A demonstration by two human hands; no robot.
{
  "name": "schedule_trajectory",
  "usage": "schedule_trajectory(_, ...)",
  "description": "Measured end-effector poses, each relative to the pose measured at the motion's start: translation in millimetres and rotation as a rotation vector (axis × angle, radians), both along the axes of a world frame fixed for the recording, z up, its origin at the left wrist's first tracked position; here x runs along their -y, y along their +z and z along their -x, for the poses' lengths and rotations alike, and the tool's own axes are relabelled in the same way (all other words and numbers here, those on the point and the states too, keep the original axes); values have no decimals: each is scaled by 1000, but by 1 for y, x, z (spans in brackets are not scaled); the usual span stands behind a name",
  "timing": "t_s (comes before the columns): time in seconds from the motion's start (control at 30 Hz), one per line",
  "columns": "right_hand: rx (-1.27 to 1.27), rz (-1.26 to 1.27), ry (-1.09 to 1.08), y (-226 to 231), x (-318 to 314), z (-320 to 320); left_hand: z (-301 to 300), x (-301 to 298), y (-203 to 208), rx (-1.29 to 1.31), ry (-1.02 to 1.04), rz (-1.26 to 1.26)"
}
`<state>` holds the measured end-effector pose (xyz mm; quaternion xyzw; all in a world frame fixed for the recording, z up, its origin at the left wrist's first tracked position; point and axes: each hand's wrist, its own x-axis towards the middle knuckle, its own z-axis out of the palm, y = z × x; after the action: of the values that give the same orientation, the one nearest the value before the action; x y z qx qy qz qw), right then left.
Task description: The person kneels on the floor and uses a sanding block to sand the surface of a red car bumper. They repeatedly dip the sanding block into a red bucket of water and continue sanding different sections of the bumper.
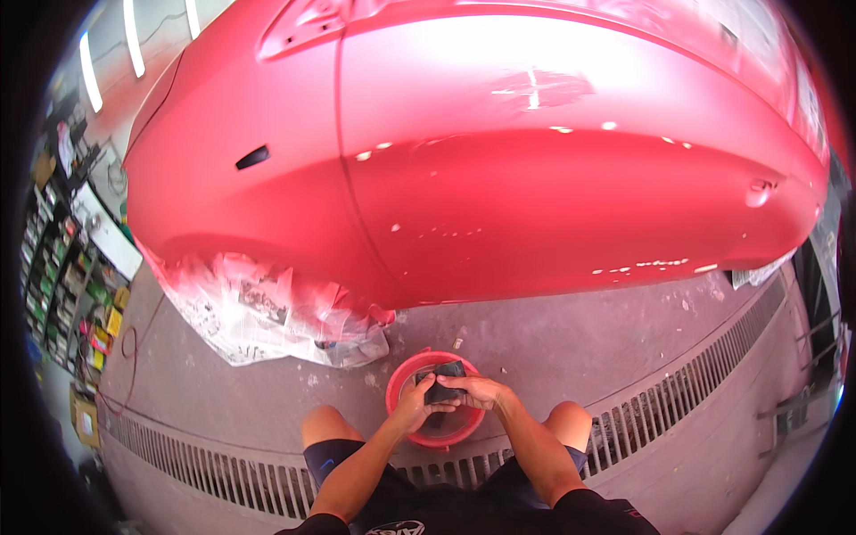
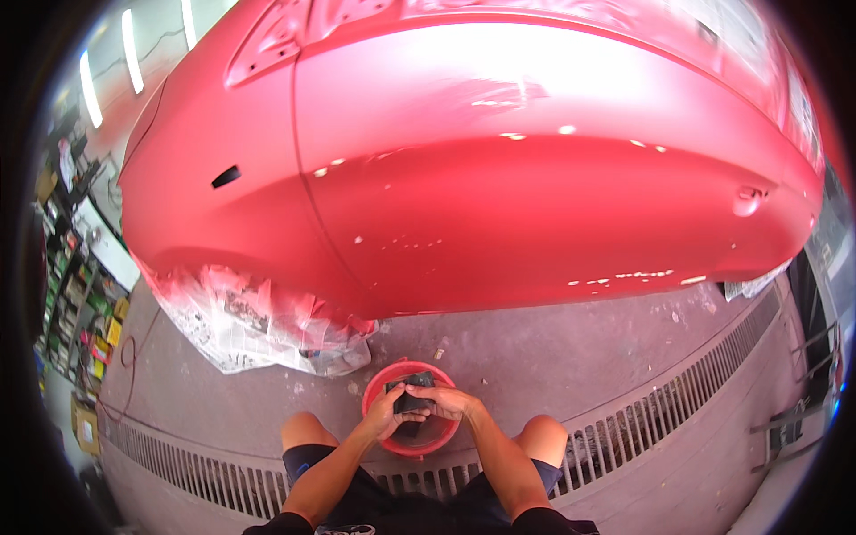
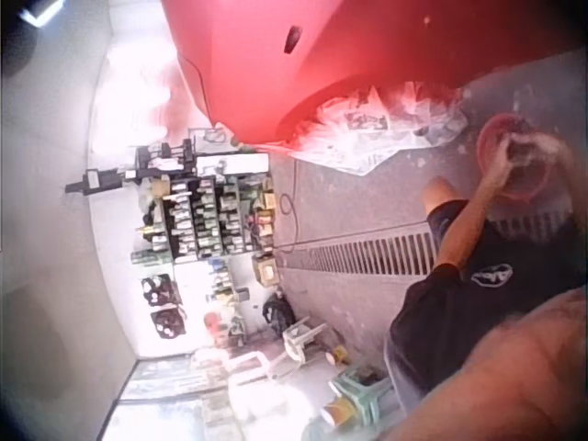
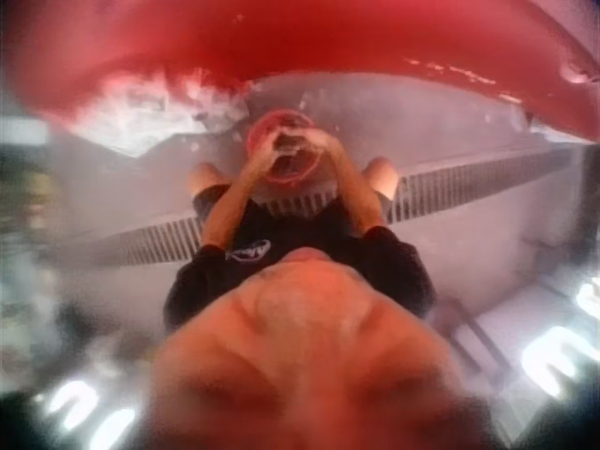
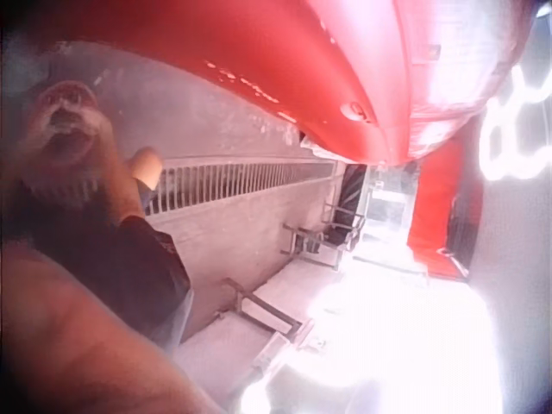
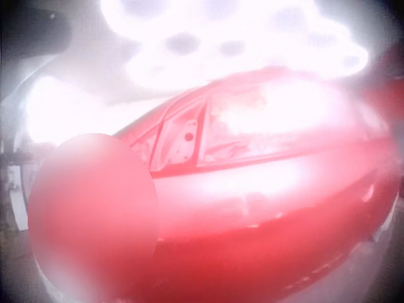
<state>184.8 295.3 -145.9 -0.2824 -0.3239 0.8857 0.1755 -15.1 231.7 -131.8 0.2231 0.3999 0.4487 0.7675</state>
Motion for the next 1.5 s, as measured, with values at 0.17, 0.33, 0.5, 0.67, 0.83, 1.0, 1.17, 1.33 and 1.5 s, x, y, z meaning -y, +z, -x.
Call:
schedule_trajectory(0.17,992,-1040,-85,-73,15,22,24,9,-24,-1494,221,-556)
schedule_trajectory(0.33,1222,-1307,170,-81,37,44,43,-5,-73,-1621,292,-698)
schedule_trajectory(0.5,1315,-1076,445,-86,27,25,24,-9,-98,-1482,339,-553)
schedule_trajectory(0.67,1221,-1052,99,8,27,31,42,-11,-106,-1160,548,-372)
schedule_trajectory(0.83,1302,-996,65,24,43,10,34,-2,-101,-1196,495,-392)
schedule_trajectory(1.0,1042,-1081,-236,8,61,-12,36,-12,-104,-1229,516,-433)
schedule_trajectory(1.17,1070,-816,-324,36,61,-7,39,-13,-91,-1236,459,-345)
schedule_trajectory(1.33,933,-1365,-504,120,41,0,34,-15,-99,-1261,440,-358)
schedule_trajectory(1.5,930,-2462,-532,278,-34,12,38,-14,-96,-1357,425,-361)
